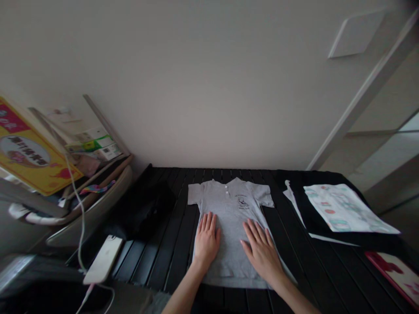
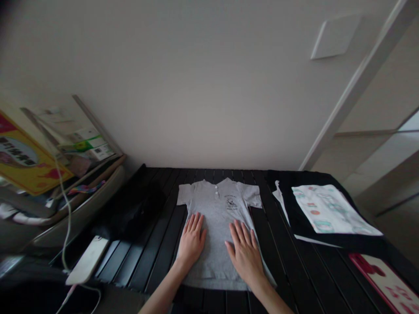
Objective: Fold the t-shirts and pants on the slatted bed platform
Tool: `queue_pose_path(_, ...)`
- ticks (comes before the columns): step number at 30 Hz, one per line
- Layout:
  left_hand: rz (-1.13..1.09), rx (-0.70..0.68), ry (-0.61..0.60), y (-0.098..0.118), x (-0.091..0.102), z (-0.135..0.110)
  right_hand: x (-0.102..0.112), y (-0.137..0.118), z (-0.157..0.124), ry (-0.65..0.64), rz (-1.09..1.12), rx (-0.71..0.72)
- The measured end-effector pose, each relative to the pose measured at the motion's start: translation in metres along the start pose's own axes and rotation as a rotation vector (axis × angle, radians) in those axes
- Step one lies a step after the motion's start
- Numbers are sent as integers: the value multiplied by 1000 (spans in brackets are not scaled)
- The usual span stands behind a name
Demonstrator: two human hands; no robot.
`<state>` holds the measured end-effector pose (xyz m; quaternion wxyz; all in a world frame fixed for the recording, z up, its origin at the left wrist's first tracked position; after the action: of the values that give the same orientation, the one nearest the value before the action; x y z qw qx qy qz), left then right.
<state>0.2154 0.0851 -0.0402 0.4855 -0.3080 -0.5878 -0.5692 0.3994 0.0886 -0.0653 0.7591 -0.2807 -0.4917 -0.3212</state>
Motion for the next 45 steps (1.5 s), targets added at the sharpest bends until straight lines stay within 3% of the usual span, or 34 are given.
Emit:
queue_pose_path(4,-111,74,15,-8,1,-1,11,-6,-2,78,-17,-95)
queue_pose_path(7,-227,225,120,-30,18,12,25,-32,5,89,71,-69)
queue_pose_path(11,-117,468,181,-67,34,47,36,-111,15,-50,315,179)
queue_pose_path(14,12,563,75,-88,25,76,25,-180,8,-149,448,422)
queue_pose_path(16,50,548,-7,-95,16,90,6,-207,-1,-167,427,465)
queue_pose_path(20,51,465,-45,-99,11,99,-26,-219,-13,-97,302,385)
queue_pose_path(23,31,447,-24,-96,16,99,-21,-216,-17,-19,277,388)
queue_pose_path(28,-66,445,64,-68,38,104,13,-186,-21,56,299,205)
queue_pose_path(31,-189,338,59,-26,47,116,30,-169,-31,75,310,107)
queue_pose_path(34,-306,194,28,23,44,126,31,-155,-44,79,283,24)
queue_pose_path(36,-351,137,-11,48,29,129,26,-144,-54,107,224,-32)
queue_pose_path(39,-314,79,-122,74,-14,123,13,-127,-69,184,63,-83)
queue_pose_path(42,-168,-30,-166,90,-52,107,3,-122,-80,252,-90,13)
queue_pose_path(45,-93,-111,-133,97,-62,97,9,-118,-81,283,-124,104)
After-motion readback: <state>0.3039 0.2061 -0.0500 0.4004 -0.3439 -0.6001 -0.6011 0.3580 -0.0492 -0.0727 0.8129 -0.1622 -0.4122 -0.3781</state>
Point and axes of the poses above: each hand's wrist, its own z-axis towards the middle knuckle, its own x-axis out of the back of the hand, y = z × x, the point moved 10 cm from there along z, towards the middle knuckle, and after that the axes turned 13 degrees about x, right-handed, at the moved point
